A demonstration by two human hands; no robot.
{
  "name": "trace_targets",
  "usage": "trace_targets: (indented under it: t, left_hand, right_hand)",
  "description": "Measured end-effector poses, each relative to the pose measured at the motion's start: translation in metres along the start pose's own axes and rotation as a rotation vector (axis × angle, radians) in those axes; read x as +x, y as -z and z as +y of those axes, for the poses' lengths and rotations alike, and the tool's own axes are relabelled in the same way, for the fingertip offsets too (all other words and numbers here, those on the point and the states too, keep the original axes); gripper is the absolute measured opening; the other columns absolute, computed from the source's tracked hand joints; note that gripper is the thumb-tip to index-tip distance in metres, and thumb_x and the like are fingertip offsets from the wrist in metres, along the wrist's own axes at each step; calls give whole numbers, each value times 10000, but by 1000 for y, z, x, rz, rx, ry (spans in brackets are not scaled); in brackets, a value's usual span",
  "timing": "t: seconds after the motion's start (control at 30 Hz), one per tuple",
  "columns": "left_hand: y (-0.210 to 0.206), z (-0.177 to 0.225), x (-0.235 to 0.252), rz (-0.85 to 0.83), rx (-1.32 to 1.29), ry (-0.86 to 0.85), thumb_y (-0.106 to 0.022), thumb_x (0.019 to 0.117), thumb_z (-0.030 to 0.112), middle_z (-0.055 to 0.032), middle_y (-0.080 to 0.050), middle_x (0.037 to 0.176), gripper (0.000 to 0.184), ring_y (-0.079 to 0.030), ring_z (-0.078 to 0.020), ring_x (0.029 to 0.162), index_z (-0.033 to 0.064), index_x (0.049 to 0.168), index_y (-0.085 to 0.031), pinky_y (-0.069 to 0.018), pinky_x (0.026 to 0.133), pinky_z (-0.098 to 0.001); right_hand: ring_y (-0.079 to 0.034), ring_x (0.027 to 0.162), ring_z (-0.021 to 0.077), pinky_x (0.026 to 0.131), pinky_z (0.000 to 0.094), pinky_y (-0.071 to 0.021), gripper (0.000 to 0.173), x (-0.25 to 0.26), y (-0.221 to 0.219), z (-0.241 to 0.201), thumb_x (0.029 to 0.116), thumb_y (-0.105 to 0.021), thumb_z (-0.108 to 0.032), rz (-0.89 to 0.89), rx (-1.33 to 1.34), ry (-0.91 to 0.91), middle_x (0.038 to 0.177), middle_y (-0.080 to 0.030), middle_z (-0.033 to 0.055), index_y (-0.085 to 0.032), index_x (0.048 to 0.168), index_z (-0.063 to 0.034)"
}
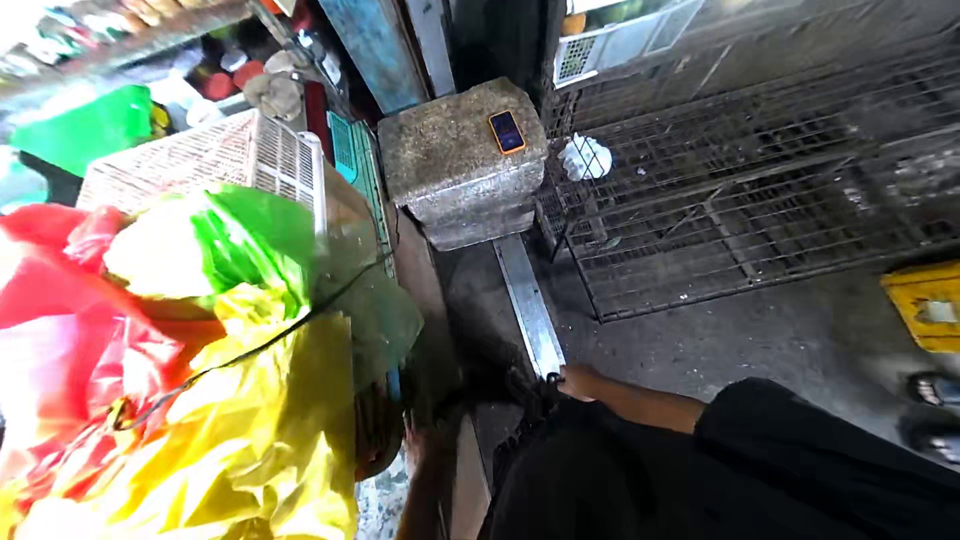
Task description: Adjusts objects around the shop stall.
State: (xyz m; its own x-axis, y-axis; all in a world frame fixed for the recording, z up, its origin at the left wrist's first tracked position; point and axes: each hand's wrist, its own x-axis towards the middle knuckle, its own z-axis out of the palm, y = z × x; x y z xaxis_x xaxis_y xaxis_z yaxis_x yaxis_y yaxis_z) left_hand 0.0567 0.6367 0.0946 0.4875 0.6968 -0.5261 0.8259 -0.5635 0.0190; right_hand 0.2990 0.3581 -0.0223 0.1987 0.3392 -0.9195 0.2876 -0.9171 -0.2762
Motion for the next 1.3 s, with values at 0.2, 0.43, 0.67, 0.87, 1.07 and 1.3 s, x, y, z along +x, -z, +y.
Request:
trace_targets:
  t: [0.2,0.43,0.67,0.87,1.07,1.3]
  left_hand:
    - [-44,-46,3,77,174,-173,-741,853,457,-122,-216,1707,965,-197,-313,1573,102,1627,-288,-217,1256,-519]
    - [-70,-54,4,163,307,-242,-692,893,400,-207,-166,1703,819,-143,-418,1571,206,1614,-355,-128,1249,-614]
    - [-86,-61,12,296,305,-274,-740,838,504,-191,-267,1677,849,-241,-392,1551,212,1575,-433,-203,1232,-595]
    - [-83,-57,21,240,270,-261,-753,849,416,-223,-263,1668,783,-247,-436,1536,230,1553,-467,-207,1220,-623]
    - [-86,-67,20,318,234,-333,-747,851,333,-258,-339,1625,641,-304,-489,1499,132,1439,-587,-218,1214,-642]
    - [-98,-87,25,388,177,-455,-612,855,610,-386,-347,1547,630,-294,-587,1449,173,1307,-644,-239,1158,-716]
  right_hand:
    - [-575,1301,455,1089,682,-420,622,-7,-73,66,1003,-578,-511,-101,14,-62,1342,-629,288,-652,1303,29]
    - [-581,1304,429,1108,622,-432,526,-35,-112,136,1038,-568,-397,-64,133,-148,1340,-631,286,-644,1305,50]
    - [-546,1364,392,1130,604,-413,614,-4,-131,176,1036,-532,-476,-188,-52,-298,1392,-607,271,-646,1289,72]
    - [-575,1309,423,1111,619,-436,557,69,-132,109,1008,-622,-429,34,149,-76,1358,-625,265,-616,1366,-2]
    - [-524,1370,405,1146,635,-391,579,150,-176,1,1045,-517,-485,132,297,97,1441,-582,215,-530,1485,-110]
    - [-508,1407,238,1197,434,-408,739,224,-248,-125,981,-640,-517,191,739,521,1512,-537,146,-453,1543,-76]
